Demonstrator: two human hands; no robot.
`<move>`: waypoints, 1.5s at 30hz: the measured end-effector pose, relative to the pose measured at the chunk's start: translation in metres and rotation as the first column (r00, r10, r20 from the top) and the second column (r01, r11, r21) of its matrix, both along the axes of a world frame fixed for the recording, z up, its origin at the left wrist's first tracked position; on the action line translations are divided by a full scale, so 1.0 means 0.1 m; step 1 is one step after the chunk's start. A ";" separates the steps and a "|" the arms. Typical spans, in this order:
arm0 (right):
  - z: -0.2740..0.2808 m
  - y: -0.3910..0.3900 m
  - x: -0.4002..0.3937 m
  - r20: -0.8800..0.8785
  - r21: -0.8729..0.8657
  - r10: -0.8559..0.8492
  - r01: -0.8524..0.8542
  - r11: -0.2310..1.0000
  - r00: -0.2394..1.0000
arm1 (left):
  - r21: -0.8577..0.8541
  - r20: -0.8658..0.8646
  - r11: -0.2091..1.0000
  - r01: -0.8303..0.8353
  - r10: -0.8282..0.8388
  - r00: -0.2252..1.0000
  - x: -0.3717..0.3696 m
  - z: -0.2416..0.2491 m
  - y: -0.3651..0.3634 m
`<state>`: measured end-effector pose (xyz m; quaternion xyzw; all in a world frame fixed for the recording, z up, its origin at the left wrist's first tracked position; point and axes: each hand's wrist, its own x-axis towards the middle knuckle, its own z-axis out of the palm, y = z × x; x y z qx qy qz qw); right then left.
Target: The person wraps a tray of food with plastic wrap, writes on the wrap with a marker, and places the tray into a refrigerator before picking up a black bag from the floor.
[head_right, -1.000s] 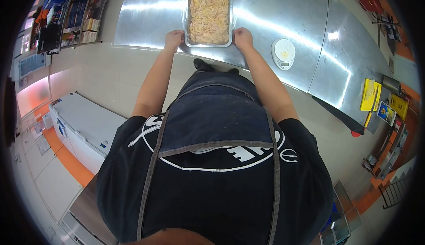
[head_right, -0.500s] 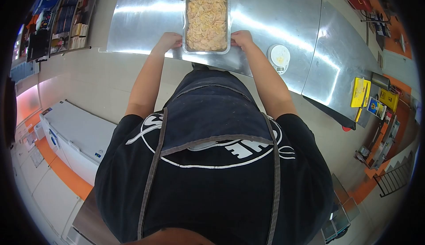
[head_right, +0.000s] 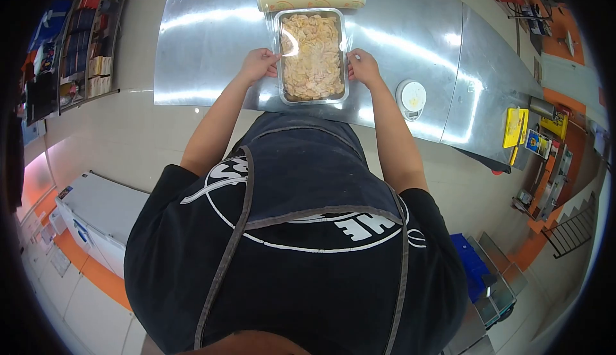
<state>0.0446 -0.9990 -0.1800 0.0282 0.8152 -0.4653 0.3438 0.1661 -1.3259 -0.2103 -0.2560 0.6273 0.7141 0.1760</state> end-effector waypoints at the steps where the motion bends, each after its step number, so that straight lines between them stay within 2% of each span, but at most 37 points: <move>1: -0.05 0.01 0.00 -0.046 0.000 -0.018 0.018 1.000 0.999 | 0.015 -0.023 1.000 -0.006 0.006 1.000 0.00 -0.06 -0.01; 6: -0.20 0.01 0.03 -0.101 -0.016 -0.115 0.114 0.993 0.988 | 0.095 -0.027 0.995 -0.034 0.037 0.999 0.03 -0.18 -0.07; 8: -0.22 0.02 -0.01 -0.084 0.046 -0.115 0.119 0.992 0.990 | 0.278 0.088 0.952 -0.129 0.109 0.990 0.04 -0.21 -0.11; 11: -0.27 0.02 -0.13 -0.004 0.053 -0.102 0.102 0.993 0.995 | 0.352 0.168 0.927 -0.131 0.075 0.983 -0.02 -0.29 -0.17; 12: -0.29 0.03 -0.17 0.002 0.056 -0.105 0.105 0.993 0.994 | 0.353 0.174 0.926 -0.131 0.072 0.982 -0.05 -0.31 -0.20; 15: -0.34 0.06 -0.38 0.118 0.000 0.067 -0.067 0.998 0.991 | 0.174 0.315 0.983 -0.065 0.007 0.949 -0.22 -0.23 -0.26; 18: -0.38 0.04 -0.59 0.218 -0.009 0.129 -0.130 0.991 0.967 | 0.102 0.378 0.995 0.004 -0.043 0.925 -0.41 -0.20 -0.35; 19: -0.38 0.05 -0.61 0.222 -0.012 0.127 -0.128 0.992 0.967 | 0.158 0.384 0.987 -0.038 -0.026 0.923 -0.44 -0.21 -0.34; 21: -0.33 0.05 -0.64 0.322 -0.088 0.026 0.002 0.996 0.946 | 0.200 0.376 0.978 -0.063 -0.017 0.926 -0.44 -0.29 -0.33; 22: -0.31 0.07 -0.63 0.324 -0.091 0.022 0.008 0.996 0.946 | 0.245 0.367 0.965 -0.089 -0.007 0.930 -0.45 -0.33 -0.33; 23: -0.28 0.09 -0.61 0.333 -0.166 0.017 0.041 0.985 0.943 | 0.242 0.369 0.967 -0.084 -0.011 0.929 -0.45 -0.31 -0.33; 24: -0.26 0.10 -0.60 0.343 -0.240 0.012 0.075 0.968 0.939 | 0.310 0.326 0.938 -0.153 0.046 0.944 -0.43 -0.31 -0.32; 25: -0.24 0.11 -0.60 0.349 -0.241 0.006 0.083 0.967 0.937 | 0.379 0.289 0.900 -0.216 0.107 0.951 -0.39 -0.30 -0.30; 27: -0.13 0.11 -0.62 0.349 -0.296 -0.044 0.154 0.943 0.936 | 0.347 0.235 0.911 -0.224 0.146 0.961 -0.39 -0.18 -0.28; 28: -0.05 0.09 -0.62 0.353 -0.295 -0.048 0.160 0.942 0.935 | 0.317 0.170 0.918 -0.237 0.191 0.967 -0.40 -0.09 -0.26; 29: 0.09 -0.01 -0.62 0.255 -0.232 -0.002 0.064 0.971 0.967 | 0.316 0.172 0.919 -0.235 0.189 0.967 -0.44 0.03 -0.22; 30: 0.16 -0.06 -0.61 0.157 -0.159 0.055 -0.030 0.987 0.986 | 0.177 0.149 0.970 -0.169 0.144 0.978 -0.48 0.15 -0.17; 31: 0.11 -0.07 -0.62 0.157 -0.163 0.057 -0.031 0.986 0.986 | 0.030 0.133 0.994 -0.102 0.097 0.986 -0.50 0.22 -0.15; 34: -0.09 -0.05 -0.63 0.083 -0.133 0.101 -0.090 0.987 0.991 | -0.011 0.053 0.999 -0.049 0.050 0.997 -0.50 0.12 -0.17; 36: -0.10 -0.04 -0.60 0.084 -0.174 0.001 0.014 0.985 0.996 | 0.020 0.064 0.996 -0.086 0.085 0.994 -0.49 0.10 -0.16; 37: -0.11 -0.05 -0.58 0.085 -0.174 0.006 0.009 0.985 0.996 | 0.053 0.079 0.992 -0.117 0.113 0.991 -0.47 0.09 -0.16; 39: -0.10 -0.06 -0.55 0.087 -0.120 -0.072 0.082 0.989 0.994 | 0.100 0.113 0.982 -0.162 0.150 0.982 -0.44 0.03 -0.17; 43: -0.17 -0.11 -0.64 0.101 -0.075 -0.070 0.078 0.994 0.992 | 0.189 0.196 0.958 -0.216 0.179 0.964 -0.48 -0.10 -0.22; 45: -0.19 -0.11 -0.75 0.179 -0.067 -0.013 0.026 0.997 0.984 | 0.177 0.234 0.958 -0.224 0.181 0.955 -0.54 -0.14 -0.26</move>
